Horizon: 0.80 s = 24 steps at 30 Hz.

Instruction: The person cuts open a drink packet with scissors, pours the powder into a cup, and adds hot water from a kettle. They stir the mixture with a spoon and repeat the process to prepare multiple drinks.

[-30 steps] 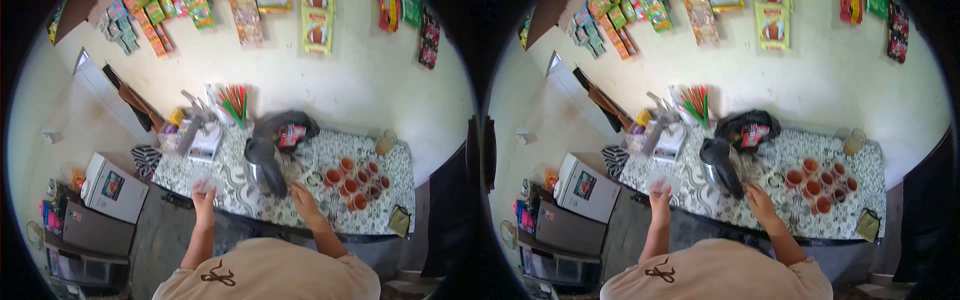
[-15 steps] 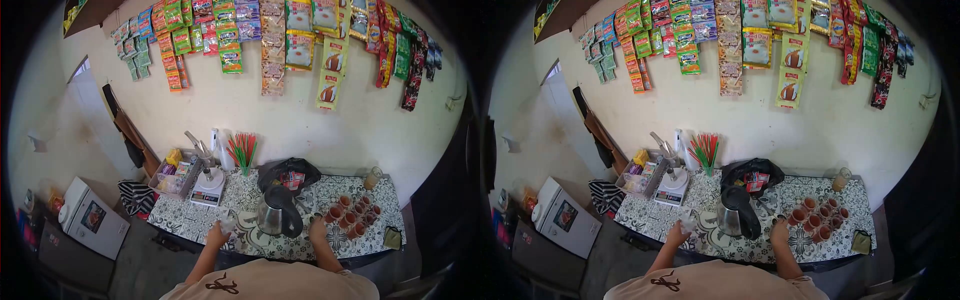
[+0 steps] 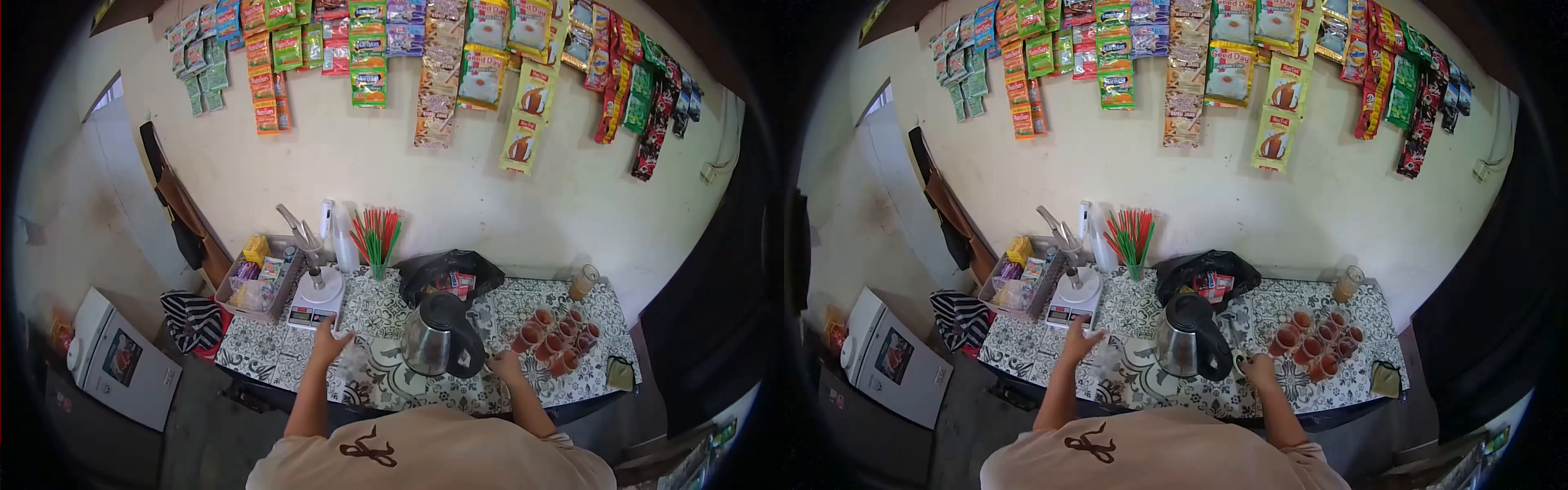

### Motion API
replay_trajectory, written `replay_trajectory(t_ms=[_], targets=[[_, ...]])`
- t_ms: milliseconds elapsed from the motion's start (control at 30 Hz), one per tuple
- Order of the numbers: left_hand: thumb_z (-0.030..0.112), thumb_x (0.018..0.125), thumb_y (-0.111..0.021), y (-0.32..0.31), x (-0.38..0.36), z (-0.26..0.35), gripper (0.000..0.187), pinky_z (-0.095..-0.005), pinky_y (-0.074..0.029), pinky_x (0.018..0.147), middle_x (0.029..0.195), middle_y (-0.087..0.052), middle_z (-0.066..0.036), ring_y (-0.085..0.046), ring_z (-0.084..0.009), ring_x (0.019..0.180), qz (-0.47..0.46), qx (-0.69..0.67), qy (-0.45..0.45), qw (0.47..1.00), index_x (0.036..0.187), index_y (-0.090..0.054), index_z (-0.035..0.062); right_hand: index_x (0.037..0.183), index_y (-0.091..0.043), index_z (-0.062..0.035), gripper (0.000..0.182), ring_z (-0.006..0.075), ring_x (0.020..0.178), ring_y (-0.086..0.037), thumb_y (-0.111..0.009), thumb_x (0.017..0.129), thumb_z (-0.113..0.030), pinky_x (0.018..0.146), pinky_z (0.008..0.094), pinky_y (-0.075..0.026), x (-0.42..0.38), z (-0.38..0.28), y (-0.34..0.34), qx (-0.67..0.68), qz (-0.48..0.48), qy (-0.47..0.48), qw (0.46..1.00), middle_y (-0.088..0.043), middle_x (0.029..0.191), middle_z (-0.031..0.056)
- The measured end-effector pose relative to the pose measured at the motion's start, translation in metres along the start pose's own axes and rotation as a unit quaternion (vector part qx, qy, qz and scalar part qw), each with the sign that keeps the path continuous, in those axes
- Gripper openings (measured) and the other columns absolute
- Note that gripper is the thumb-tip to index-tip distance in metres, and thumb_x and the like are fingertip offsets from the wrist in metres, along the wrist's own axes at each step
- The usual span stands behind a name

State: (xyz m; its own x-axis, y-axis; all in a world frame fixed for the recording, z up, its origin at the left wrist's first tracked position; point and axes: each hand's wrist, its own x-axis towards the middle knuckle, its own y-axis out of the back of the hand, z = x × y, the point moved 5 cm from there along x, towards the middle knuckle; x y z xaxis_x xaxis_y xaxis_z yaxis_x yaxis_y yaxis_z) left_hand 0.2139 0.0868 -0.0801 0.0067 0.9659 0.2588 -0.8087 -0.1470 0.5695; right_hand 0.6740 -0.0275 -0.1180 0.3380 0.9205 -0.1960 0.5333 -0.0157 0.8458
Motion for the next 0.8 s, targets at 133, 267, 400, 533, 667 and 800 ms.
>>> replay_trajectory(t_ms=[133, 267, 400, 533, 667, 800], targets=[[0.023, 0.068, -0.075, 0.031, 0.056, 0.031, 0.059, -0.0379, -0.044, 0.083, 0.111, -0.053, -0.019, -0.051, -0.0301, 0.102, 0.086, -0.012, -0.104, 0.991, 0.116, -0.049, 0.0009, 0.078, -0.061, 0.0018, 0.029, 0.0159, 0.044, -0.048, -0.057, 0.076, -0.027, 0.043, 0.0318, -0.037, -0.044, 0.006, 0.02, 0.22, -0.057, -0.045, 0.973, -0.057, 0.062, 0.0092], [0.013, 0.071, -0.07, 0.081, 0.11, 0.122, 0.045, -0.0336, -0.046, 0.08, 0.108, -0.055, -0.014, -0.054, -0.0252, 0.099, 0.078, -0.052, -0.135, 0.986, 0.111, -0.052, 0.0017, 0.084, -0.058, -0.0032, 0.019, 0.0072, 0.045, -0.044, -0.056, 0.082, -0.022, 0.038, 0.0208, -0.032, -0.092, 0.015, 0.049, 0.449, -0.097, -0.101, 0.882, -0.052, 0.061, 0.0008], [0.007, 0.075, -0.065, 0.103, 0.189, 0.178, 0.04, -0.0297, -0.045, 0.077, 0.108, -0.057, -0.008, -0.055, -0.0165, 0.09, 0.11, -0.124, -0.274, 0.947, 0.113, -0.052, 0.0013, 0.095, -0.058, -0.0002, 0.023, 0.0079, 0.045, -0.045, -0.061, 0.078, -0.016, 0.038, 0.0199, -0.034, -0.133, 0.031, 0.104, 0.566, -0.096, -0.024, 0.819, -0.054, 0.065, 0.0006], [0.005, 0.08, -0.055, 0.137, 0.277, 0.243, 0.035, -0.0264, -0.045, 0.075, 0.093, -0.062, -0.005, -0.058, -0.016, 0.088, 0.089, -0.106, -0.294, 0.946, 0.115, -0.052, 0.0029, 0.093, -0.055, 0.0003, 0.023, 0.0114, 0.048, -0.048, -0.062, 0.073, -0.006, 0.037, 0.0218, -0.035, -0.157, 0.02, 0.162, 0.63, 0.012, 0.027, 0.776, -0.054, 0.069, 0.0053], [0.017, 0.076, -0.063, 0.17, 0.362, 0.281, 0.032, -0.0259, -0.044, 0.058, 0.079, -0.059, -0.005, -0.053, -0.0123, 0.067, 0.126, -0.316, -0.099, 0.935, 0.105, -0.06, 0.0049, 0.095, -0.052, -0.0045, 0.024, 0.01, 0.047, -0.044, -0.059, 0.081, -0.023, 0.037, 0.0215, -0.031, -0.162, -0.002, 0.178, 0.649, 0.166, 0.064, 0.739, -0.052, 0.069, 0.0012], [0.025, 0.07, -0.073, 0.183, 0.408, 0.303, 0.044, -0.028, -0.047, 0.054, 0.079, -0.058, -0.01, -0.055, -0.0175, 0.064, 0.17, -0.412, -0.006, 0.895, 0.096, -0.057, -0.0073, 0.093, -0.051, -0.0057, 0.044, 0.0093, 0.048, -0.043, -0.062, 0.078, -0.045, 0.038, 0.0215, -0.03, -0.157, -0.02, 0.189, 0.582, 0.214, 0.133, 0.773, -0.051, 0.068, -0.0005]])
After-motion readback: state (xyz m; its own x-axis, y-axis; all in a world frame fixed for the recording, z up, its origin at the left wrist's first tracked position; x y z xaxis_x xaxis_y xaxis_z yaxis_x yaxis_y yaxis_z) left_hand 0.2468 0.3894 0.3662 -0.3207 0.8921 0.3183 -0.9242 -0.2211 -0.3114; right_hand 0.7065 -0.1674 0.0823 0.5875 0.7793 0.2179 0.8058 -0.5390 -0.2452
